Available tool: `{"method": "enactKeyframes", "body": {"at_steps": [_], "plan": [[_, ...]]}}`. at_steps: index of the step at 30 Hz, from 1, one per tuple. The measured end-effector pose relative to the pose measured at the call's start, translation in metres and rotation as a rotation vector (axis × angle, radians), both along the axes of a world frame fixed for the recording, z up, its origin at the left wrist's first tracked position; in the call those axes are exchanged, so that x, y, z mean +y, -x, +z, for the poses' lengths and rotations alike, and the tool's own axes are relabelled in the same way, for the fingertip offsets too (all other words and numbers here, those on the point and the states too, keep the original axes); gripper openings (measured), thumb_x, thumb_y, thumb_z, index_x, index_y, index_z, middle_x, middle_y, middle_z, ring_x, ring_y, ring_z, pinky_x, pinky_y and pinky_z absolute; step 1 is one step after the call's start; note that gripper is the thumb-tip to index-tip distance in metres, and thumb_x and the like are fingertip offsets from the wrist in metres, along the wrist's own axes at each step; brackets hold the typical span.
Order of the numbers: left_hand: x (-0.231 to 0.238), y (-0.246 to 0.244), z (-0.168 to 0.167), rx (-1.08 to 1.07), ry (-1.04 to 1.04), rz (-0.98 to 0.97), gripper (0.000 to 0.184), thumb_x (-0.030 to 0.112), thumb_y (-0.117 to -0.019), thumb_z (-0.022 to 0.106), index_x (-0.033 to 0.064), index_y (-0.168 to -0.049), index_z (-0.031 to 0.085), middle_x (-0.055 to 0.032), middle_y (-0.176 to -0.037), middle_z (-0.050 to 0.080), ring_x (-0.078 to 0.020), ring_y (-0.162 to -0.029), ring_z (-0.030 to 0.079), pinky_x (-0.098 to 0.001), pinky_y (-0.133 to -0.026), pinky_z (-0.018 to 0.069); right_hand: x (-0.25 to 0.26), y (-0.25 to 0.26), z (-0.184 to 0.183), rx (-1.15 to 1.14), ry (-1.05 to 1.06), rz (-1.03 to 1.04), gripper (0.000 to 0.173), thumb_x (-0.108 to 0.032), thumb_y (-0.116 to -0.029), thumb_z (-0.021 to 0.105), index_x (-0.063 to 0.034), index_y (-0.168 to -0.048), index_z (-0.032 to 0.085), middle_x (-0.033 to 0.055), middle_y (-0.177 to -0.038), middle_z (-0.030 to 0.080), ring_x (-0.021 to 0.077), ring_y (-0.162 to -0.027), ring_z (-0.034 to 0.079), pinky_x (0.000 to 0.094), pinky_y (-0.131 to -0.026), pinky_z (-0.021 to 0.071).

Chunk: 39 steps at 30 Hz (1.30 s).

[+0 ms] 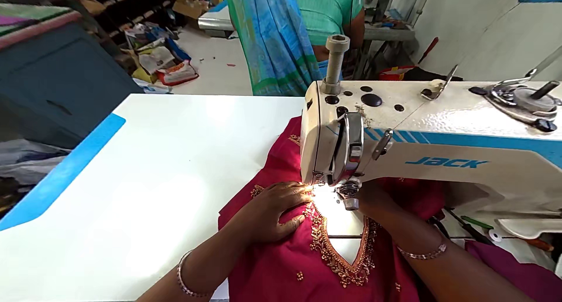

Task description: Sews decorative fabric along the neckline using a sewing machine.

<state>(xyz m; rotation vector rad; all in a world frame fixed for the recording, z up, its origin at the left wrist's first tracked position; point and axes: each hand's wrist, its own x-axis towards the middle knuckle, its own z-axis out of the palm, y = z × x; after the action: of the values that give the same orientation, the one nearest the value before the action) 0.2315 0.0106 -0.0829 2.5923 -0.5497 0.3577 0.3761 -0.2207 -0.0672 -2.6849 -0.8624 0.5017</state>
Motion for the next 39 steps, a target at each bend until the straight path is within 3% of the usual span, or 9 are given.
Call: {"method": "enactKeyframes", "body": {"at_steps": [2,6,7,10,12,16,19,21,39], "plan": [[0.001,0.0,-0.002,-0.01,0.005,-0.001,0.042,0.038,-0.0942,0.055,0.0153,-0.124,0.074,0.0,-0.135,0.067,-0.0133,-0.134,0.056,-0.0375,-0.114,0.0408,-0.009,-0.001,0.01,0.236,0.103,-0.033,0.028,-0.008,-0.0998,0.062,0.0067,-0.123,0.064,0.0246,-0.12,0.064,0.0308,-0.111,0.062,0.0444,-0.098,0.0477],[0.001,0.001,0.001,0.002,-0.015,-0.006,0.043,0.038,-0.0945,0.054,0.0159,-0.127,0.072,0.0008,-0.137,0.066,-0.0131,-0.134,0.055,-0.0371,-0.115,0.04,-0.003,0.007,0.024,0.134,0.061,0.029,0.026,-0.011,-0.0989,0.066,0.0089,-0.115,0.068,0.0275,-0.113,0.067,0.0376,-0.107,0.064,0.0497,-0.096,0.0477],[0.001,0.001,0.001,0.0,-0.017,-0.011,0.043,0.038,-0.0948,0.054,0.0169,-0.127,0.072,0.0007,-0.138,0.065,-0.0136,-0.134,0.055,-0.0372,-0.114,0.0402,-0.008,0.007,0.021,0.098,-0.013,0.071,0.025,-0.013,-0.0997,0.064,0.0082,-0.111,0.068,0.0253,-0.105,0.066,0.0338,-0.098,0.064,0.0466,-0.089,0.051],[0.0,0.0,0.0,0.001,-0.026,-0.017,0.041,0.037,-0.0942,0.053,0.0202,-0.126,0.074,-0.001,-0.138,0.065,-0.0169,-0.134,0.056,-0.0408,-0.113,0.0422,0.012,0.017,0.044,0.135,-0.032,-0.118,0.024,-0.023,-0.1014,0.064,-0.0029,-0.088,0.068,0.0162,-0.084,0.065,0.0282,-0.081,0.065,0.0452,-0.07,0.05],[-0.001,0.001,0.001,-0.002,-0.035,-0.006,0.04,0.036,-0.0946,0.053,0.0219,-0.125,0.074,-0.0014,-0.139,0.065,-0.0179,-0.134,0.056,-0.0416,-0.113,0.0425,0.018,0.018,0.05,0.167,0.005,-0.16,0.026,-0.024,-0.102,0.064,-0.0027,-0.087,0.068,0.0163,-0.084,0.065,0.0289,-0.083,0.064,0.0466,-0.072,0.0495],[-0.001,0.0,-0.001,0.002,-0.031,-0.006,0.04,0.036,-0.0957,0.052,0.0225,-0.126,0.073,-0.0013,-0.141,0.063,-0.0174,-0.137,0.053,-0.0409,-0.115,0.0403,0.002,-0.001,-0.034,-0.245,-0.498,0.036,0.025,-0.022,-0.09,0.069,-0.0077,-0.07,0.066,0.0072,-0.064,0.059,0.0181,-0.06,0.058,0.0372,-0.052,0.0464],[0.0,0.0,-0.001,0.004,-0.027,-0.02,0.041,0.037,-0.0959,0.052,0.0208,-0.127,0.073,-0.0026,-0.142,0.062,-0.0177,-0.138,0.053,-0.0414,-0.115,0.04,0.016,0.019,0.042,0.108,-0.096,-0.112,0.02,-0.017,-0.1008,0.064,0.0,-0.091,0.067,0.0188,-0.089,0.066,0.0308,-0.087,0.065,0.0481,-0.077,0.0496],[0.001,-0.001,0.0,0.014,-0.035,-0.024,0.042,0.037,-0.0954,0.052,0.0198,-0.128,0.072,-0.0026,-0.142,0.062,-0.0175,-0.138,0.052,-0.0416,-0.116,0.0395,0.02,0.027,0.055,0.097,-0.054,-0.097,0.021,-0.012,-0.101,0.063,0.0082,-0.102,0.069,0.026,-0.102,0.068,0.0378,-0.102,0.065,0.0532,-0.088,0.0487],[0.005,-0.005,0.007,0.021,-0.115,-0.027,0.04,0.035,-0.096,0.053,0.0188,-0.127,0.073,-0.003,-0.14,0.064,-0.0195,-0.138,0.053,-0.0448,-0.118,0.0376,0.019,0.018,0.037,0.029,-0.178,-0.019,0.021,-0.015,-0.0987,0.064,0.0052,-0.102,0.069,0.0239,-0.103,0.068,0.0379,-0.105,0.065,0.055,-0.089,0.0493]]}}
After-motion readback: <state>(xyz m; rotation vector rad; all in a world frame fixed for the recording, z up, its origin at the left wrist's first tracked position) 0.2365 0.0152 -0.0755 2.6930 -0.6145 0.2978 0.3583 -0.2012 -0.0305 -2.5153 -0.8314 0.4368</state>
